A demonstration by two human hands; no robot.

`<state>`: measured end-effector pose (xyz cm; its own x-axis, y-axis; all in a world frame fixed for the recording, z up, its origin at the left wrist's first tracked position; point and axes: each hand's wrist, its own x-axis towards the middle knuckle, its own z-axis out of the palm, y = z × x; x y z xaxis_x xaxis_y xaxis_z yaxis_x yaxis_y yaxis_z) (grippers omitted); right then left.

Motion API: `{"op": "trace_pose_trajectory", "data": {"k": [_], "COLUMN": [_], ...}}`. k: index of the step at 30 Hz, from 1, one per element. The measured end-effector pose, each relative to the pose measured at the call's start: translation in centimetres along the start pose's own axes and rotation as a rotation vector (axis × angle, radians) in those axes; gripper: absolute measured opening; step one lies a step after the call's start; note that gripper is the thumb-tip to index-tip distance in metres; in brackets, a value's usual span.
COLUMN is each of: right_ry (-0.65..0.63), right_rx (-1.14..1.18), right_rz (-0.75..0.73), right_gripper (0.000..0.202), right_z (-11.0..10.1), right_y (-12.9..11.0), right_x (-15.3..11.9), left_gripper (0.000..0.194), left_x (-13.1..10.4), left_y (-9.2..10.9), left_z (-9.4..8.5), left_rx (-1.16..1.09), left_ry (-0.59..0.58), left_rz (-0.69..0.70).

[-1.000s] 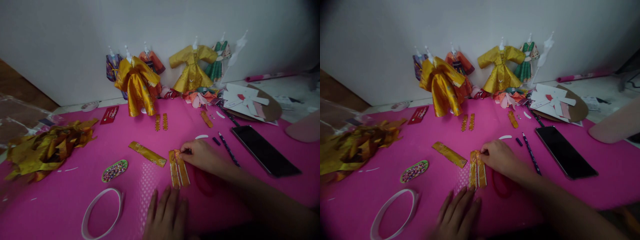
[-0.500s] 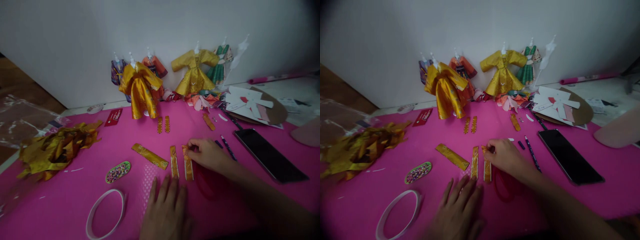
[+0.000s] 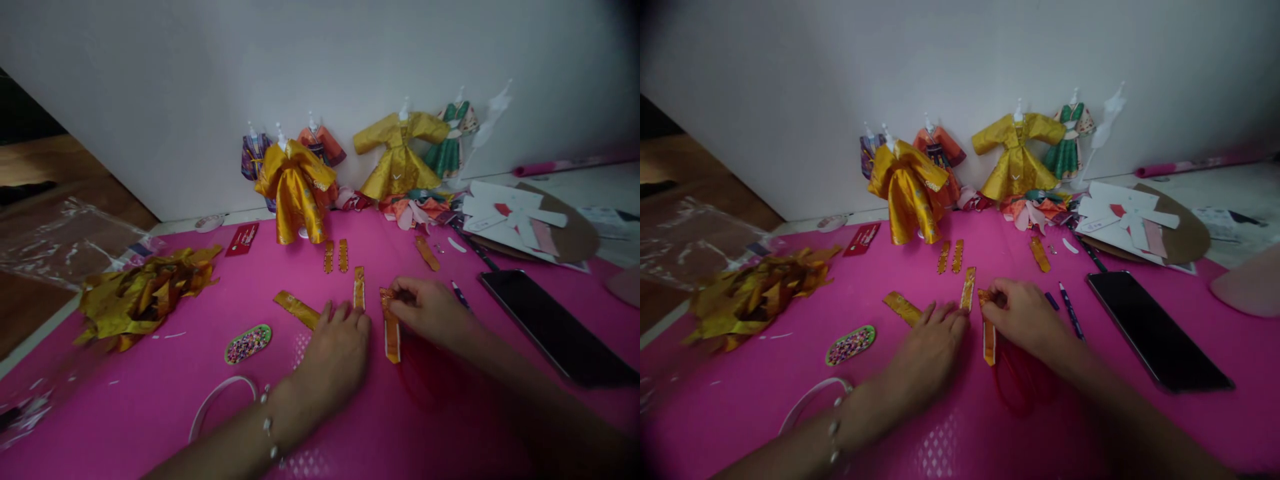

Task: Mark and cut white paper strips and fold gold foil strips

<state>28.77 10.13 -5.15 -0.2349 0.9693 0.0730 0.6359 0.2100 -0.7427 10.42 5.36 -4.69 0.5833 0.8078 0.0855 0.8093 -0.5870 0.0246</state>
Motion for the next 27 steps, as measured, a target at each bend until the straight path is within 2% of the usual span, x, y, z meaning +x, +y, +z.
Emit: {"op": "trace_pose_trajectory", "data": {"k": [3,6,9,12,13,14,16,21,24,27], "right_ry": [-0.039,-0.144,-0.349,-0.607,-0.65,-0.654,-0.569,-0.373,-0.326,-0.316], "right_rx": [0.061,0.179,0.315,0.461,0.462,0.426,0.284,0.078,0.009,-0.042], "right_rz": [0.014,0.019,0.012,0.038,0.046,0.044,0.015,-0.066,-0.108,-0.137], "right_gripper": [0.01,0.01,0.014,0.017,0.017,0.017,0.017,0.018,0.02,0.022], "right_z": [0.0,-0.3,-0.9,-0.8,-0.5,-0.1,0.8,2.5,2.8,3.1], "right_y": [0.3,-0.1,-1.2,-2.2,-2.4,-2.5,-2.5,-1.5,-0.7,-0.1], "right_x": [0.0,-0.4,-1.2,-2.0,-2.2,-2.3,-2.4,-1.9,-1.6,-1.5], "left_gripper": [0.029,0.024,0.025,0.021,0.019,0.017,0.012,0.017,0.021,0.02], "left_x": [1.7,2.0,0.6,-2.4,-3.6,-4.9,-7.7,-13.7,-15.6,-16.2], "left_y": [-1.7,-3.4,-4.7,-5.6,-5.7,-5.8,-5.7,-4.3,-3.2,-2.6], "left_z": [-0.6,-1.6,-3.1,-4.8,-5.3,-5.6,-6.0,-5.2,-4.2,-3.1], "left_rx": [-0.064,-0.13,-0.184,-0.215,-0.218,-0.22,-0.236,-0.188,-0.197,-0.172], "left_ry": [-0.012,0.016,0.072,0.139,0.161,0.176,0.154,-0.131,-0.189,-0.185], "left_rz": [0.029,0.018,-0.041,-0.158,-0.203,-0.243,-0.361,-0.578,-0.65,-0.662]}}
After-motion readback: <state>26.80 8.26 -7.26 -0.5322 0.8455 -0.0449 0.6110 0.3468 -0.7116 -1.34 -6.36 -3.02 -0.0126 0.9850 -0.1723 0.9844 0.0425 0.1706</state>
